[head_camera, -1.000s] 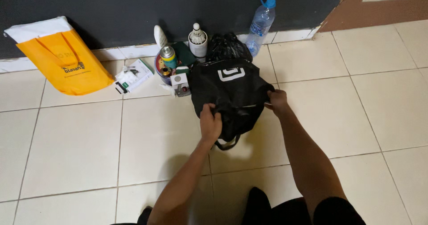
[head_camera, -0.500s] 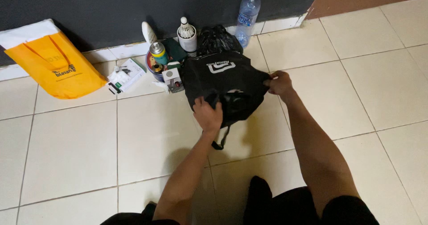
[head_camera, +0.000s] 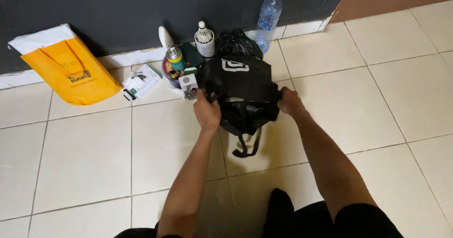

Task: The person picks up a pack of copy paper from the floor, carries it across the room, and places it on a wooden table.

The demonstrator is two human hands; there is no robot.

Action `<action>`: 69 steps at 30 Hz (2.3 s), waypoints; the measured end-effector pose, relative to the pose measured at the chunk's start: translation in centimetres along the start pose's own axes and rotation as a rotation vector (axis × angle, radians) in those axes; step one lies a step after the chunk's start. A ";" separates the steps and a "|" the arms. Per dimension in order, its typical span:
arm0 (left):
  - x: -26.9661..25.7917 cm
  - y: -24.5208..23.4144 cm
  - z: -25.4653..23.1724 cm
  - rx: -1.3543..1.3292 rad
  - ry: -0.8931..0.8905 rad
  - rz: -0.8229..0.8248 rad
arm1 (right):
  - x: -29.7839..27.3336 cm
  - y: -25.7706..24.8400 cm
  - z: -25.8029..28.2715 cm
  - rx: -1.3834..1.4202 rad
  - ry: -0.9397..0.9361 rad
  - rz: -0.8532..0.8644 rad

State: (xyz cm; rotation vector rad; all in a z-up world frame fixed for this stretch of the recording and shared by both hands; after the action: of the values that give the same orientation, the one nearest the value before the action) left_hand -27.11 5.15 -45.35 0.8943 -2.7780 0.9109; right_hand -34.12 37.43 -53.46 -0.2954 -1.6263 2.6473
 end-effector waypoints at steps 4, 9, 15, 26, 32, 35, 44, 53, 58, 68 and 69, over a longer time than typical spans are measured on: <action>-1.0 0.0 0.5 0.048 0.061 0.110 | 1.5 -1.4 -1.3 0.439 0.129 -0.140; -1.5 0.1 2.4 0.101 0.047 0.167 | 2.2 -2.1 -2.5 0.726 0.201 -0.265; 1.2 -0.9 4.9 -0.106 0.063 -0.017 | 0.9 -2.4 -2.3 0.550 0.147 -0.155; 1.4 -1.1 4.7 -0.186 -0.073 0.005 | 0.9 -0.1 -2.7 0.140 0.135 -0.016; 2.5 -1.9 5.2 -0.241 0.000 -0.092 | 3.0 -2.1 -2.4 0.656 0.274 -0.242; 3.3 -2.4 4.1 -0.277 -0.053 -0.094 | 3.9 -5.3 -0.6 0.964 0.177 -0.395; 7.6 -5.7 0.6 -0.752 -0.185 -0.094 | 3.1 -17.0 5.0 1.360 0.018 -0.472; 6.4 -2.9 0.4 -0.711 -0.147 0.065 | 1.4 -15.1 1.6 0.802 0.279 -0.467; 6.4 -0.7 -1.3 -0.752 -0.166 0.172 | -2.2 -17.9 9.5 -0.033 -0.320 -0.527; 5.8 5.0 0.3 -0.737 -0.210 0.251 | -5.5 -8.5 19.0 0.248 -0.705 0.294; 6.1 5.0 0.3 -0.728 -0.182 0.245 | -5.3 -8.2 18.7 0.210 -0.622 0.244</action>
State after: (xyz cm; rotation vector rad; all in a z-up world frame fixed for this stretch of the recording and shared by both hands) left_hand -34.87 5.14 -46.66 0.5349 -3.0346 -0.2108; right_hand -32.81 24.06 -37.16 0.4044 -1.4729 3.2907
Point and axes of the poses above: each hand's wrist, its own x-axis towards the middle knuckle, its own y-axis out of the palm, z = x × y, the point moved 4 cm from there along x, towards the middle knuckle, and after that the axes turned 4 degrees about -z, right-handed, at the moved point
